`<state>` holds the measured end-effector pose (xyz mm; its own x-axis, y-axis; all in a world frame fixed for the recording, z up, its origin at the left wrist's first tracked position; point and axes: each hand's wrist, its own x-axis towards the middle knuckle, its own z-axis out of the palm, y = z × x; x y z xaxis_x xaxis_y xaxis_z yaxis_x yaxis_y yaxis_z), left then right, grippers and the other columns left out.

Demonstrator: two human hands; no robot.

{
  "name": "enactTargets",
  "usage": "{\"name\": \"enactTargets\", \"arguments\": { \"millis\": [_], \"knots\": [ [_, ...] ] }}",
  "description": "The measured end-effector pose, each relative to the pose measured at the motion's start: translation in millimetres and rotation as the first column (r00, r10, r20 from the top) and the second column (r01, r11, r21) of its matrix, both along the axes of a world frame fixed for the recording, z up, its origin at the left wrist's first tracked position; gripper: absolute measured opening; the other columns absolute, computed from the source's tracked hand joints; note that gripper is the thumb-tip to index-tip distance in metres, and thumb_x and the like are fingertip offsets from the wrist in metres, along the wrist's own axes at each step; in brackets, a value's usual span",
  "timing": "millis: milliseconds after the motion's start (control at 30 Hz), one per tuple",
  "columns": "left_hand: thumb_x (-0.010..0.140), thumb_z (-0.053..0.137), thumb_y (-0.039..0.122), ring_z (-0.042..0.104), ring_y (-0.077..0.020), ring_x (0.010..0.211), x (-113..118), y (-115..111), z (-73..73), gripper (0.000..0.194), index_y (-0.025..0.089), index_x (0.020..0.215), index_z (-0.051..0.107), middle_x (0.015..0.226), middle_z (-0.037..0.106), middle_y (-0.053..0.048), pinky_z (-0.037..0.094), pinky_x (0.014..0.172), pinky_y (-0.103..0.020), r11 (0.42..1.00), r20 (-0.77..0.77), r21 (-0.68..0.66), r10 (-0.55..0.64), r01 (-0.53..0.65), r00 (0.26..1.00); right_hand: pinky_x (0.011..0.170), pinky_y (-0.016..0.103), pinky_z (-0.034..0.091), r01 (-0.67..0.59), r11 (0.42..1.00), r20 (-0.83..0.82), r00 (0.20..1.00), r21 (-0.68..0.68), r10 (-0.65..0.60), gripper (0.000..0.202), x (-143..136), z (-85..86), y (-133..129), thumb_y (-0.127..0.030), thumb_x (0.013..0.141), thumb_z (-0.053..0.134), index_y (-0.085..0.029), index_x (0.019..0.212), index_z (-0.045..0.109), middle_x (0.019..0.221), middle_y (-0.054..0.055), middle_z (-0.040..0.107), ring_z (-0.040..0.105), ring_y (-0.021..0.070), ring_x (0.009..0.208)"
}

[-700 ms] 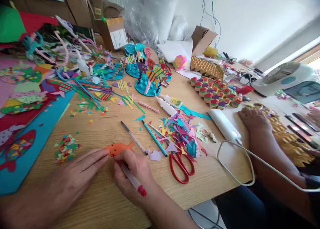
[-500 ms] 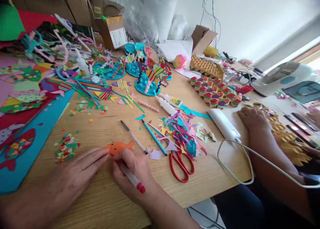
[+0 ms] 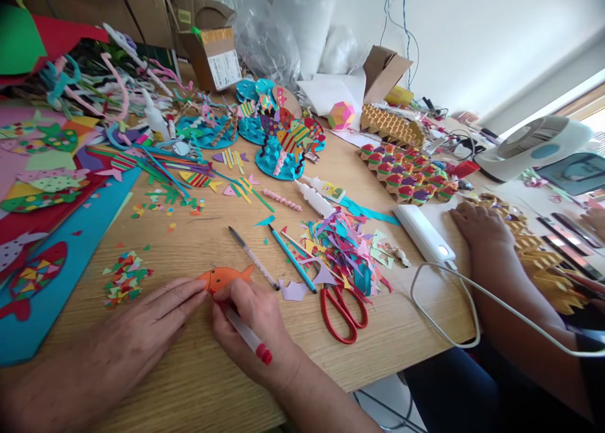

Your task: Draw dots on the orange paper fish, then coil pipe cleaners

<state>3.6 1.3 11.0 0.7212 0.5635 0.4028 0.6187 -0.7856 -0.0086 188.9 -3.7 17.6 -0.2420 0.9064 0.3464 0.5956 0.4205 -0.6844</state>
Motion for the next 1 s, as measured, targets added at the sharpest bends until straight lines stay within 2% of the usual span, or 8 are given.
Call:
{"name": "enactTargets", "arguments": {
  "millis": [133, 567, 867, 1000],
  "knots": [
    [0.072, 0.029, -0.002, 0.061, -0.0178, 0.099, 0.0, 0.7, 2.5, 0.046, 0.011, 0.108, 0.054, 0.108, 0.066, -0.008, 0.055, 0.079, -0.026, 1.0, -0.012, 0.006, -0.002, 0.002, 1.0, 0.047, 0.017, 0.039, 0.012, 1.0, -0.01, 1.0, -0.009, -0.012, 0.01, 0.6, -1.6, -0.6, -0.011, 0.073, 0.048, -0.02, 0.074, 0.052, 0.058, -0.004, 0.057, 0.05, 0.008, 0.046],
    [0.072, 0.028, -0.002, 0.059, -0.0191, 0.103, -2.2, -1.2, -2.8, 0.047, 0.012, 0.11, 0.054, 0.111, 0.064, -0.009, 0.054, 0.082, -0.028, 1.0, -0.031, -0.003, 0.004, -0.004, 1.0, 0.049, 0.018, 0.041, 0.005, 1.0, -0.002, 1.0, -0.002, -0.005, 0.008, 0.7, -2.2, -0.9, -0.013, 0.075, 0.048, -0.02, 0.075, 0.051, 0.059, -0.003, 0.058, 0.052, 0.0088, 0.049],
    [0.073, 0.028, -0.002, 0.054, -0.02, 0.111, -5.5, -1.9, -4.5, 0.052, 0.012, 0.119, 0.049, 0.118, 0.061, -0.01, 0.051, 0.086, -0.029, 0.996, -0.051, -0.095, -0.002, -0.003, 0.999, 0.049, 0.018, 0.04, -0.002, 1.0, 0.002, 1.0, 0.001, 0.002, 0.009, 0.6, -2.0, -1.1, -0.012, 0.074, 0.048, -0.02, 0.074, 0.05, 0.059, -0.004, 0.057, 0.051, 0.0085, 0.048],
    [0.074, 0.03, -0.002, 0.056, -0.0206, 0.108, -5.3, -1.5, -3.9, 0.048, 0.01, 0.115, 0.052, 0.116, 0.062, -0.011, 0.051, 0.086, -0.029, 0.997, -0.031, -0.075, -0.018, 0.015, 0.999, 0.048, 0.018, 0.04, 0.002, 1.0, 0.005, 1.0, -0.002, -0.002, 0.01, 0.3, -2.1, -1.1, -0.011, 0.073, 0.047, -0.02, 0.074, 0.05, 0.059, -0.004, 0.057, 0.051, 0.0087, 0.048]
  ]
}}
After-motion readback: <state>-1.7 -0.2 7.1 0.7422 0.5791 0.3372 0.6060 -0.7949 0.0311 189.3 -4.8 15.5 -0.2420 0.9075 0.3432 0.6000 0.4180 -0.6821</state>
